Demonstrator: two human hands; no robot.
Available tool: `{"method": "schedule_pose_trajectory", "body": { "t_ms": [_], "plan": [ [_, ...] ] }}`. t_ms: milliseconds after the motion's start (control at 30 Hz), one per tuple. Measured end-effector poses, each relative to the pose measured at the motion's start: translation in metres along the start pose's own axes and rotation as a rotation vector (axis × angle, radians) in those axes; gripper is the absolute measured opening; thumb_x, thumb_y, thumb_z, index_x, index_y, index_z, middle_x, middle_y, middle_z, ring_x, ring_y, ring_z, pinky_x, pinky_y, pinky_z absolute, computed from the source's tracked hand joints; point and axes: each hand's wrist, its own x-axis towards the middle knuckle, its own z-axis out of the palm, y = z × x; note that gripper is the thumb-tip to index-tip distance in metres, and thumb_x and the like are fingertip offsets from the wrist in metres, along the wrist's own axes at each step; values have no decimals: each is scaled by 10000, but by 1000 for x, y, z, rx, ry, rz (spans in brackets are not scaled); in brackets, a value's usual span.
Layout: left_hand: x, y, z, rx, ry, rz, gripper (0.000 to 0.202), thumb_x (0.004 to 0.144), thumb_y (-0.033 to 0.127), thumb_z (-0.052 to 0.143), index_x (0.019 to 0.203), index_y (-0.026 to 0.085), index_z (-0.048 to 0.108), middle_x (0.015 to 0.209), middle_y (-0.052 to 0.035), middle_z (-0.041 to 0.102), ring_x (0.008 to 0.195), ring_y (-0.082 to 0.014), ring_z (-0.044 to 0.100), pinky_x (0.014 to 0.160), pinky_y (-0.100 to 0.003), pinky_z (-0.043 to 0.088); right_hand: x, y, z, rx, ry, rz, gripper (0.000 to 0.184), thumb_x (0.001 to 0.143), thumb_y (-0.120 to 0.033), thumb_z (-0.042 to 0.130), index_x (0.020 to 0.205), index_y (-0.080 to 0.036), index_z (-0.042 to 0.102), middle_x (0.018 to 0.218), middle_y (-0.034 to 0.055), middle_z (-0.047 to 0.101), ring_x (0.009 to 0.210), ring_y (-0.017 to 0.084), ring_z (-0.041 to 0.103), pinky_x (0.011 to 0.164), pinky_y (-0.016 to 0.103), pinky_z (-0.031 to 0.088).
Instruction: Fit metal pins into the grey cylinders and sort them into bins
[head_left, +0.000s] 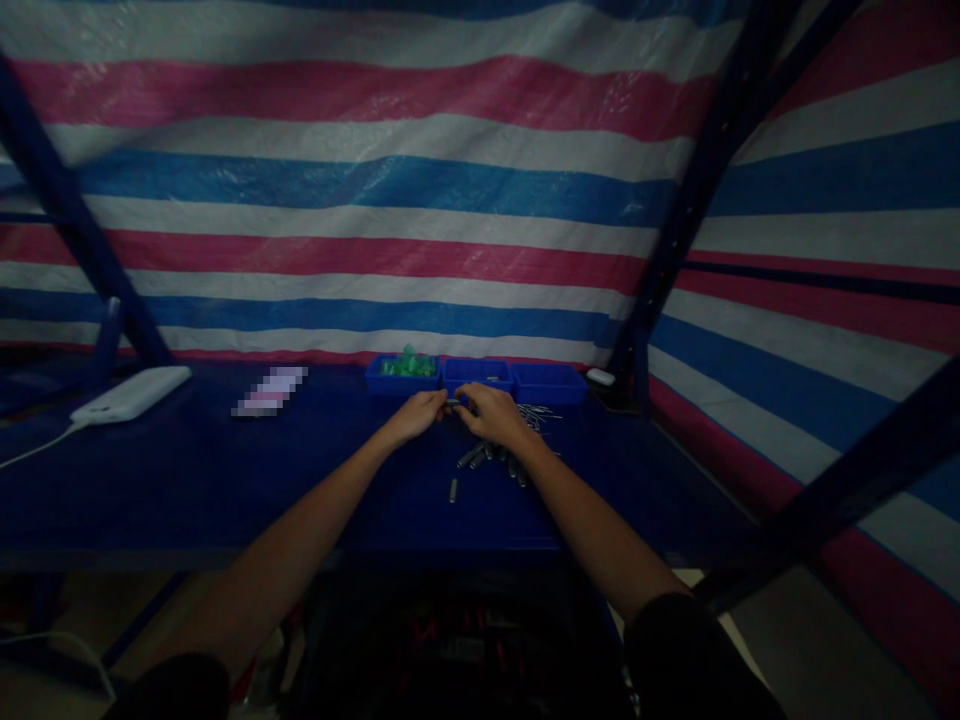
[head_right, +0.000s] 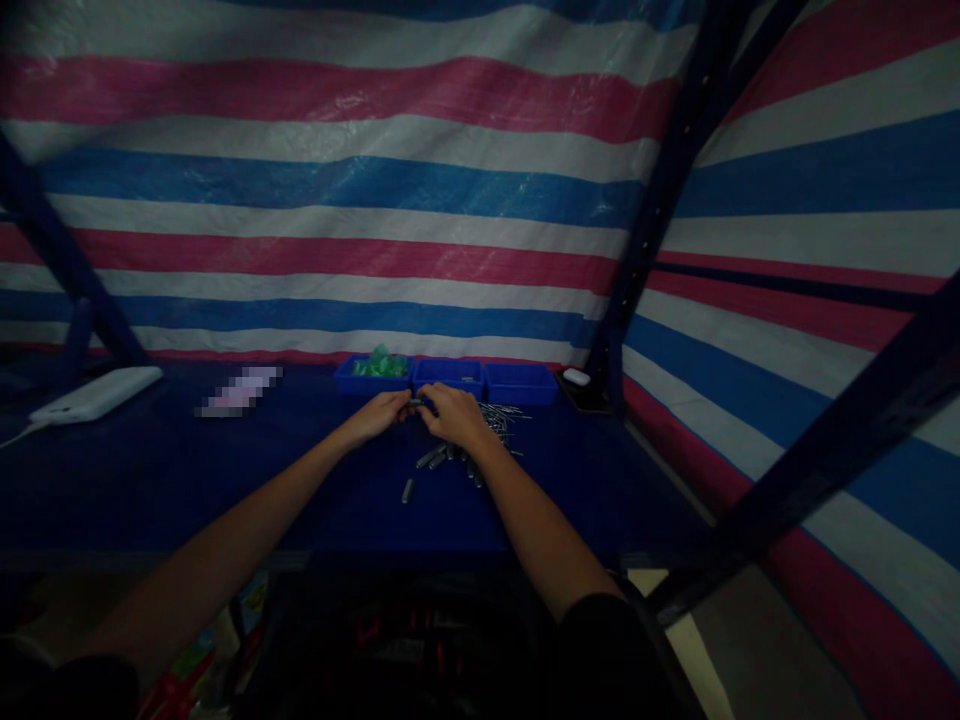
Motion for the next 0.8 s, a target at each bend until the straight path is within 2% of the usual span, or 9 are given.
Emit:
{"method": "schedule_pose_trajectory", "body": {
  "t_ms": [100, 233, 367, 433, 500, 567, 633, 800],
  "plan": [
    [-3, 3, 3, 39, -21, 50, 478, 853, 460, 235, 766, 138, 578, 569, 2, 509, 554, -129, 476, 555, -238, 363, 1, 4, -6, 9, 60, 49, 198, 819, -315, 473, 949, -210, 579, 835, 20, 614, 718, 136, 543, 648, 230, 364],
    [-9, 3, 10, 274, -118, 216, 294, 825, 355, 395, 932, 165, 592, 661, 2, 555, 618, -134, 515, 598, -236, 379, 5, 20, -13, -14, 179, 206, 296, 848, -418, 411, 878, -195, 602, 783, 31, 623, 705, 138, 555, 660, 229, 372],
    [-15, 6, 17, 479, -168, 330, 319, 787, 333, 507, 1088, 245, 564, 811, -14, 578, 759, -154, 552, 697, -250, 405, 14, 45, -10, -77, 262, 561, 402, 853, -481, 354, 835, -190, 631, 840, 84, 652, 770, 184, 593, 671, 263, 394],
    [-17, 10, 20, 550, -158, 326, 311, 787, 366, 516, 1074, 261, 575, 886, -30, 578, 821, -167, 558, 726, -256, 410, 17, 54, -5, -59, 245, 731, 421, 827, -521, 381, 833, -192, 644, 843, 109, 661, 782, 213, 607, 668, 287, 407],
    [-18, 14, 23, 594, -132, 288, 290, 788, 391, 512, 1027, 245, 586, 900, -38, 585, 812, -174, 565, 702, -258, 417, 17, 59, 0, -11, 230, 811, 472, 795, -584, 391, 831, -192, 651, 819, 122, 665, 771, 226, 615, 661, 302, 416],
    [-17, 15, 26, 618, -91, 232, 253, 792, 380, 498, 965, 221, 592, 884, -45, 598, 770, -178, 569, 661, -262, 417, 16, 58, 2, 36, 235, 810, 519, 787, -623, 363, 824, -193, 651, 792, 120, 665, 750, 222, 615, 652, 302, 418],
    [-15, 14, 27, 619, -58, 178, 210, 793, 338, 485, 895, 193, 597, 849, -55, 608, 730, -179, 568, 631, -264, 409, 12, 53, 3, 74, 228, 747, 507, 805, -605, 343, 817, -198, 645, 766, 103, 660, 731, 205, 608, 641, 287, 411],
    [-7, 6, 19, 435, -17, 93, 231, 805, 303, 423, 831, 147, 593, 753, -61, 614, 685, -175, 561, 615, -259, 388, 5, 34, 1, 185, 51, 389, 269, 801, -412, 485, 924, -205, 604, 669, 5, 602, 631, 134, 543, 594, 229, 371]
  ]
}}
